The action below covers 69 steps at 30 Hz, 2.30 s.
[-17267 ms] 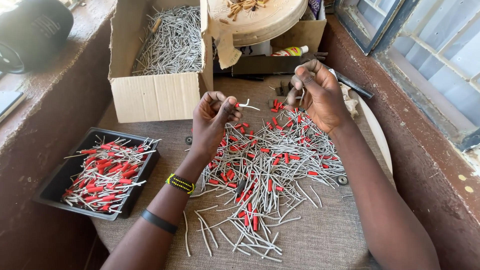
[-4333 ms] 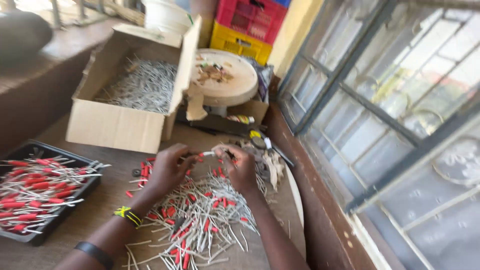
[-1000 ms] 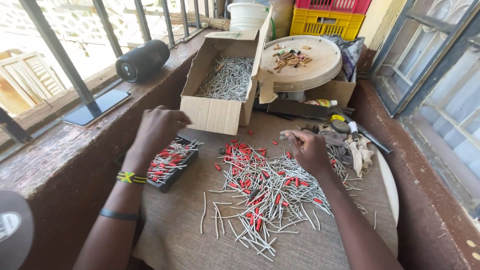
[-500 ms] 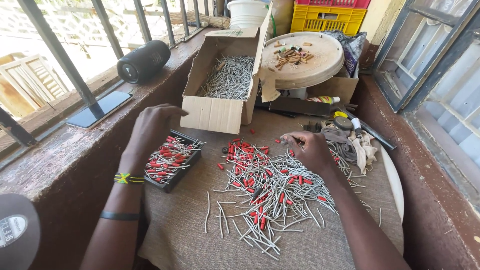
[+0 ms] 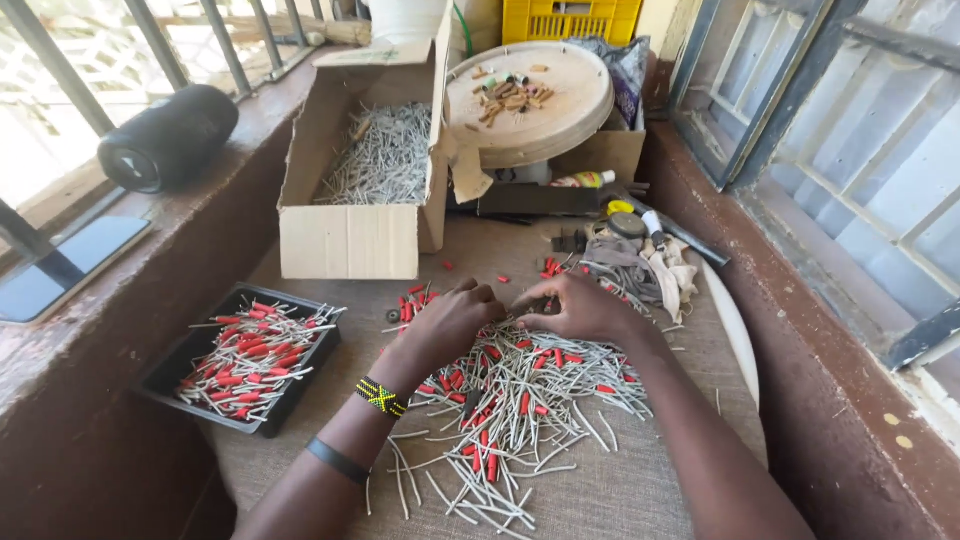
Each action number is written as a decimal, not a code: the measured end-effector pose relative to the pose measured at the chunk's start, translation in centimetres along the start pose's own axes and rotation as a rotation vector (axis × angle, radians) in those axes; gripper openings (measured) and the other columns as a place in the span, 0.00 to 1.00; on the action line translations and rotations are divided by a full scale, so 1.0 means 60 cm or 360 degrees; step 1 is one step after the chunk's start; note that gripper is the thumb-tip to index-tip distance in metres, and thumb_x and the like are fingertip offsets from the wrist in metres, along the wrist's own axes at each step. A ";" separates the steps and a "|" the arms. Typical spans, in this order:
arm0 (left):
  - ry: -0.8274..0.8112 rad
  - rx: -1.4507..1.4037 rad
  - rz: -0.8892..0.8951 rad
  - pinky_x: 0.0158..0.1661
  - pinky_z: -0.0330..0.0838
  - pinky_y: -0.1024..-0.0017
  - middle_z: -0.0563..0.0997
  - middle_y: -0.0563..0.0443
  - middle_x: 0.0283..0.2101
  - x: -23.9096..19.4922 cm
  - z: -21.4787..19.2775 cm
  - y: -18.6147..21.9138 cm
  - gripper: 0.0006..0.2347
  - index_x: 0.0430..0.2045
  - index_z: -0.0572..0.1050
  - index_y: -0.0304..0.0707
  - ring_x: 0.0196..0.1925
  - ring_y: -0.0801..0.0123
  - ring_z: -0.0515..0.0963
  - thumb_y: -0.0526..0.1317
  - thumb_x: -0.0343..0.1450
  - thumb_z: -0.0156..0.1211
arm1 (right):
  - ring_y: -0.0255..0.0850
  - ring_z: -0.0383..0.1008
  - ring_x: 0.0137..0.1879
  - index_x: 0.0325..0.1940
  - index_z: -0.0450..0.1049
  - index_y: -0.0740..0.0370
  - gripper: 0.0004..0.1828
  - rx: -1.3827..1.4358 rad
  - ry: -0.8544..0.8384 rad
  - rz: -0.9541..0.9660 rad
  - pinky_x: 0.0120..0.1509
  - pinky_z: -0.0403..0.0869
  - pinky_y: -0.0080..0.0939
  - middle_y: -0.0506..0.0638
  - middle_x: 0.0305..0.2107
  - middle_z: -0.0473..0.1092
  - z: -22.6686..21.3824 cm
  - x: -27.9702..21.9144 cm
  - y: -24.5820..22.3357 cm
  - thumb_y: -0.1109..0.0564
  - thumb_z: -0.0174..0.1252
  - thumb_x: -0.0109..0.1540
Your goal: Assembling rivets by sliding red plastic sleeves onto metal pins manually.
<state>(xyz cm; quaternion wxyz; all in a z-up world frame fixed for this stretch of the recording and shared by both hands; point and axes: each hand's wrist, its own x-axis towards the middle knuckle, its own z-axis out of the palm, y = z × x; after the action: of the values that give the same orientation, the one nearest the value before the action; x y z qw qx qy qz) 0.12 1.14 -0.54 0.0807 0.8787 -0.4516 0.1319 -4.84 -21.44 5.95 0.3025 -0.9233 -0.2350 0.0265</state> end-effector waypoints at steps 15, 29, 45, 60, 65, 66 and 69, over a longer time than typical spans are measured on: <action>0.0184 -0.0073 -0.0047 0.36 0.81 0.61 0.82 0.47 0.29 -0.022 -0.015 -0.008 0.06 0.31 0.82 0.42 0.39 0.54 0.83 0.36 0.73 0.57 | 0.52 0.76 0.53 0.51 0.81 0.56 0.17 -0.0254 -0.0196 0.0045 0.60 0.72 0.53 0.53 0.44 0.76 0.014 0.005 -0.013 0.47 0.64 0.62; 0.0501 0.0048 -0.0180 0.35 0.75 0.63 0.80 0.53 0.25 -0.014 0.002 -0.029 0.02 0.31 0.76 0.49 0.37 0.58 0.82 0.41 0.73 0.58 | 0.49 0.78 0.42 0.45 0.85 0.52 0.13 -0.0096 0.0133 -0.0108 0.50 0.75 0.48 0.53 0.36 0.79 -0.005 -0.012 -0.009 0.54 0.70 0.56; 0.0511 -0.0091 -0.0110 0.39 0.76 0.60 0.83 0.47 0.26 -0.011 -0.012 -0.002 0.04 0.32 0.80 0.43 0.36 0.54 0.83 0.37 0.73 0.58 | 0.62 0.65 0.69 0.65 0.72 0.61 0.34 -0.0167 -0.0774 0.0150 0.74 0.62 0.65 0.63 0.62 0.67 -0.011 -0.025 -0.112 0.58 0.71 0.54; 0.0587 -0.0155 -0.0066 0.36 0.75 0.57 0.81 0.47 0.26 -0.018 -0.038 0.004 0.03 0.33 0.78 0.43 0.35 0.50 0.83 0.39 0.73 0.59 | 0.57 0.79 0.49 0.42 0.84 0.55 0.08 -0.0269 0.0073 -0.0247 0.58 0.73 0.57 0.55 0.43 0.79 0.006 -0.008 0.014 0.55 0.61 0.64; 0.0564 -0.0170 -0.0068 0.36 0.74 0.58 0.81 0.48 0.27 -0.022 -0.046 0.009 0.03 0.34 0.78 0.43 0.35 0.52 0.82 0.38 0.74 0.58 | 0.40 0.68 0.29 0.47 0.84 0.51 0.09 -0.0219 0.0178 -0.0084 0.38 0.69 0.40 0.51 0.43 0.80 -0.005 -0.020 -0.011 0.56 0.61 0.65; 0.0567 -0.0198 -0.0065 0.36 0.74 0.57 0.81 0.47 0.27 -0.020 -0.047 0.007 0.03 0.35 0.78 0.43 0.35 0.50 0.82 0.39 0.74 0.58 | 0.31 0.57 0.14 0.51 0.83 0.50 0.11 -0.0207 0.0161 0.0054 0.22 0.63 0.31 0.51 0.45 0.81 -0.009 -0.025 -0.024 0.56 0.62 0.64; 0.0541 -0.0186 -0.0082 0.36 0.74 0.58 0.81 0.49 0.27 -0.020 -0.045 0.005 0.03 0.34 0.78 0.43 0.35 0.52 0.82 0.39 0.73 0.58 | 0.47 0.76 0.25 0.54 0.81 0.59 0.17 -0.0205 0.0108 -0.0094 0.27 0.67 0.36 0.61 0.48 0.79 -0.010 -0.018 -0.007 0.64 0.64 0.61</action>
<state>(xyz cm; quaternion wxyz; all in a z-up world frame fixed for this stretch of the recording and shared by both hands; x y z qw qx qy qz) -1.22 2.60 1.68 0.2101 0.8488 -0.4158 0.2499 -5.85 -21.94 6.60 0.2509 -0.9340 -0.2528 -0.0291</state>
